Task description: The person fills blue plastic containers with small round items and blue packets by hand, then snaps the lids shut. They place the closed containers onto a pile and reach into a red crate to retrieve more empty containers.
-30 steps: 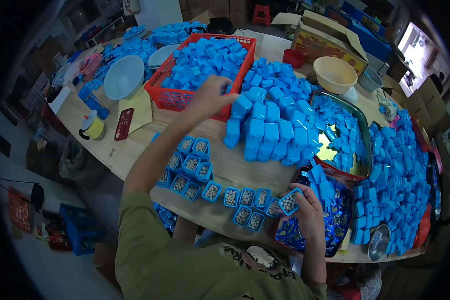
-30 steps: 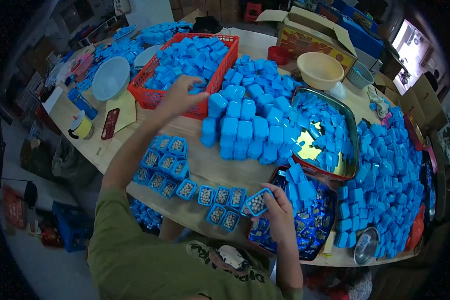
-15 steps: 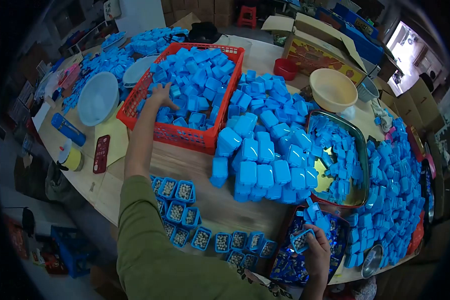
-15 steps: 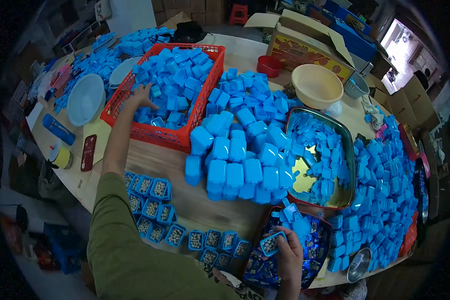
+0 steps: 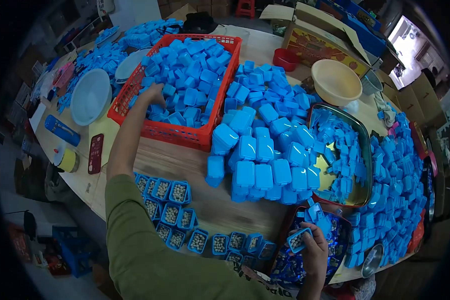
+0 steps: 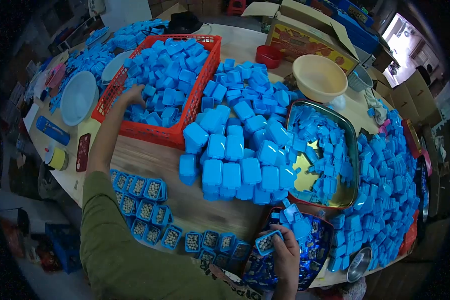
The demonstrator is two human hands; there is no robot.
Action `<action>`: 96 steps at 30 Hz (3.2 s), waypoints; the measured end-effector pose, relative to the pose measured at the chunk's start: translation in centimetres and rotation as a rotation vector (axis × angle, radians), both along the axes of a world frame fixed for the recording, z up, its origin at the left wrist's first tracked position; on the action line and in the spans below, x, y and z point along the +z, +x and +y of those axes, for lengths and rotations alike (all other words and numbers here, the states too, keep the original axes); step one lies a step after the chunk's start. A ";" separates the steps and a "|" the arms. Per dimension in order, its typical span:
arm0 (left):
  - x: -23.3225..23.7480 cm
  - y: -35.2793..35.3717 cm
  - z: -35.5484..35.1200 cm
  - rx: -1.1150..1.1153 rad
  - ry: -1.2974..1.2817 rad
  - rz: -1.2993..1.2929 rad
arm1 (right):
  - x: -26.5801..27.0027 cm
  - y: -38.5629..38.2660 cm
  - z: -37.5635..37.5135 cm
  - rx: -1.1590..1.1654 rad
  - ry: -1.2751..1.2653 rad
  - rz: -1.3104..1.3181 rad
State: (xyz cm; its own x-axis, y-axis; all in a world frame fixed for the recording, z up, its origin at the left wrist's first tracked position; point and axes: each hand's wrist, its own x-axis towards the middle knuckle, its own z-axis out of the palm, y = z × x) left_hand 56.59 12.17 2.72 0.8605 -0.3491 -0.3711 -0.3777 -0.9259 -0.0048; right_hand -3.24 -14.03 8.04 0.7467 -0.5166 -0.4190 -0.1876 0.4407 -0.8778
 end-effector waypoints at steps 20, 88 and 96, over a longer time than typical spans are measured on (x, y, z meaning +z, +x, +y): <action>3.9 -6.2 0.1 0.067 0.023 0.246 | -0.9 -0.6 -0.7 0.023 0.045 -0.038; 0.2 1.2 -3.0 0.042 -0.234 -0.105 | 1.0 -5.3 -1.9 -0.456 -0.143 -0.134; -0.3 0.1 -2.7 0.092 -0.307 -0.052 | 0.4 -4.5 -1.9 -0.431 -0.121 -0.105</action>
State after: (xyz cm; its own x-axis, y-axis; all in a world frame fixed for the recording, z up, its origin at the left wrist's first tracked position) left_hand 56.72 9.42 2.44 0.9086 -0.3578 -0.2157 -0.2989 -0.9174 0.2628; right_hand -7.78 -15.89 8.48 0.4882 -0.8299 -0.2701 0.0829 0.3522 -0.9322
